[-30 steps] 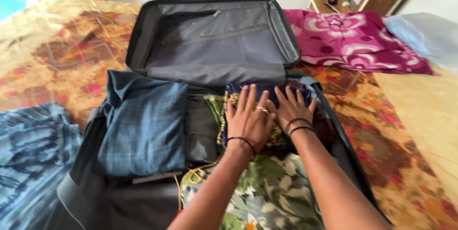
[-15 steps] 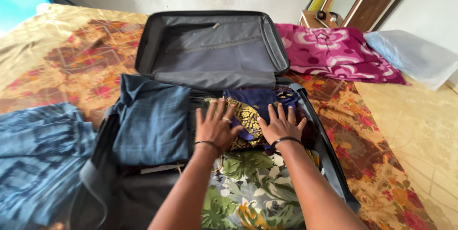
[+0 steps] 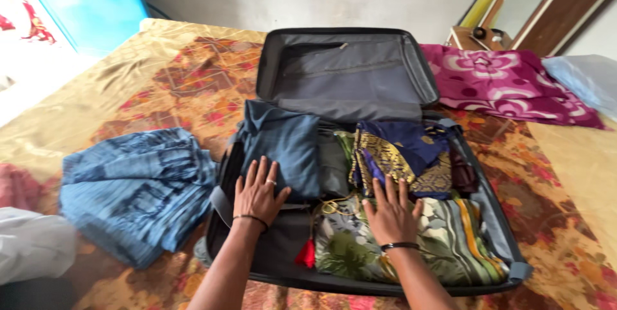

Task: The person packs various items of clothing into a suitcase by hand, including a blue patterned garment, a white patterned shirt, and a pair of dark trousers, smoothing them down after placing them in the bag.

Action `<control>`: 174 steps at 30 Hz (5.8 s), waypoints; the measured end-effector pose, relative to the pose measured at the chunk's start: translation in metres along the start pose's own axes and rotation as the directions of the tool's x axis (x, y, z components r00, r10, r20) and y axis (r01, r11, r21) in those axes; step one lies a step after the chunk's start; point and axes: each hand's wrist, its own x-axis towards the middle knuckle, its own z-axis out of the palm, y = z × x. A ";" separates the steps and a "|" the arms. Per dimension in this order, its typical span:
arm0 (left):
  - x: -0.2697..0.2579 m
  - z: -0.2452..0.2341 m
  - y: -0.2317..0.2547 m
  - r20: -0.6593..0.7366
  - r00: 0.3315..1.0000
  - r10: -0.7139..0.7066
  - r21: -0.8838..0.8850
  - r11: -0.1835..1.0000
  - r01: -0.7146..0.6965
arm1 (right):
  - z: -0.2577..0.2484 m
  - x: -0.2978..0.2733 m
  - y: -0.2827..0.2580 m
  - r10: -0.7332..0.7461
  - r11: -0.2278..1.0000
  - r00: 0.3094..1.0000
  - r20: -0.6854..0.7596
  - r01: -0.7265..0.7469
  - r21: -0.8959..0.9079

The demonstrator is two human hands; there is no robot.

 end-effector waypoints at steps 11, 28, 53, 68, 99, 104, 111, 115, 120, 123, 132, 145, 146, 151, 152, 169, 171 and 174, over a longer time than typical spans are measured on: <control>-0.011 -0.021 -0.043 -0.020 0.998 -0.066 0.207 0.976 0.069 | 0.018 0.007 0.004 -0.017 1.000 0.994 -0.109 0.015 -0.023; -0.044 -0.052 -0.126 0.065 0.881 -0.469 -0.033 0.881 0.472 | 0.050 0.017 0.019 -0.078 0.995 0.955 -0.286 0.091 0.033; -0.149 -0.104 -0.440 -0.262 0.691 -0.674 0.398 0.577 0.713 | 0.041 0.009 0.014 -0.080 0.996 0.932 -0.353 0.090 0.011; -0.012 -0.164 -0.240 -0.663 0.725 -0.190 0.047 0.955 0.293 | -0.078 0.008 -0.143 -0.088 0.500 0.745 -0.661 0.607 0.617; -0.131 -0.112 -0.395 -0.081 0.572 -0.816 0.345 0.516 0.784 | -0.137 0.099 -0.091 0.080 -0.144 0.991 0.108 -0.095 0.985; -0.189 -0.102 -0.433 -0.248 0.651 -0.717 0.346 0.562 0.751 | -0.232 0.155 -0.022 -0.081 -0.750 0.997 -0.001 -0.060 0.659; -0.129 -0.123 -0.348 -0.507 0.772 -0.384 0.392 0.694 0.603 | -0.286 0.150 0.027 -0.270 -0.484 0.949 -0.160 0.010 0.875; -0.023 -0.126 -0.245 -0.673 0.729 -0.123 -0.033 0.990 0.137 | -0.249 0.102 -0.023 -0.333 0.294 0.939 0.085 0.018 0.956; 0.052 -0.067 -0.061 -0.037 0.937 0.348 -0.856 0.473 -0.209 | -0.183 0.084 -0.066 -0.354 0.202 0.917 0.181 -0.114 0.973; 0.020 -0.041 0.042 0.175 0.943 0.284 -0.667 0.739 -0.099 | -0.159 0.084 -0.054 -0.284 0.133 0.930 0.232 -0.202 0.970; -0.029 -0.040 0.077 -0.062 0.993 0.103 -0.448 0.886 -0.120 | -0.079 0.089 0.020 0.091 0.012 0.963 0.254 -0.256 0.967; 0.015 0.004 0.029 0.245 0.807 -0.538 -0.900 0.183 0.396 | -0.026 0.057 0.055 0.203 -0.093 0.857 0.474 -0.465 0.880; 0.010 0.003 0.027 0.310 0.795 -0.522 -0.865 0.191 0.463 | -0.027 0.052 0.057 0.226 -0.047 0.862 0.453 -0.455 0.889; 0.007 0.006 0.017 0.444 0.778 -0.445 -0.792 0.212 0.573 | -0.009 0.049 0.064 0.238 -0.019 0.873 0.427 -0.435 0.900; 0.008 0.009 0.015 0.500 0.763 -0.409 -0.798 0.124 0.590 | -0.005 0.053 0.064 0.262 -0.055 0.895 0.360 -0.359 0.932; 0.059 -0.090 0.172 0.073 0.969 0.234 -0.984 -0.142 0.109 | -0.244 0.045 0.026 0.066 0.517 0.959 -0.274 0.202 0.832; 0.053 -0.085 0.205 0.126 0.892 0.434 -0.991 0.014 0.133 | -0.260 0.044 0.022 -0.052 0.266 0.949 -0.311 0.314 0.911; 0.030 -0.068 0.231 0.266 0.812 0.520 -0.963 0.183 0.198 | -0.257 0.052 0.025 -0.498 0.534 0.866 -0.036 0.340 0.774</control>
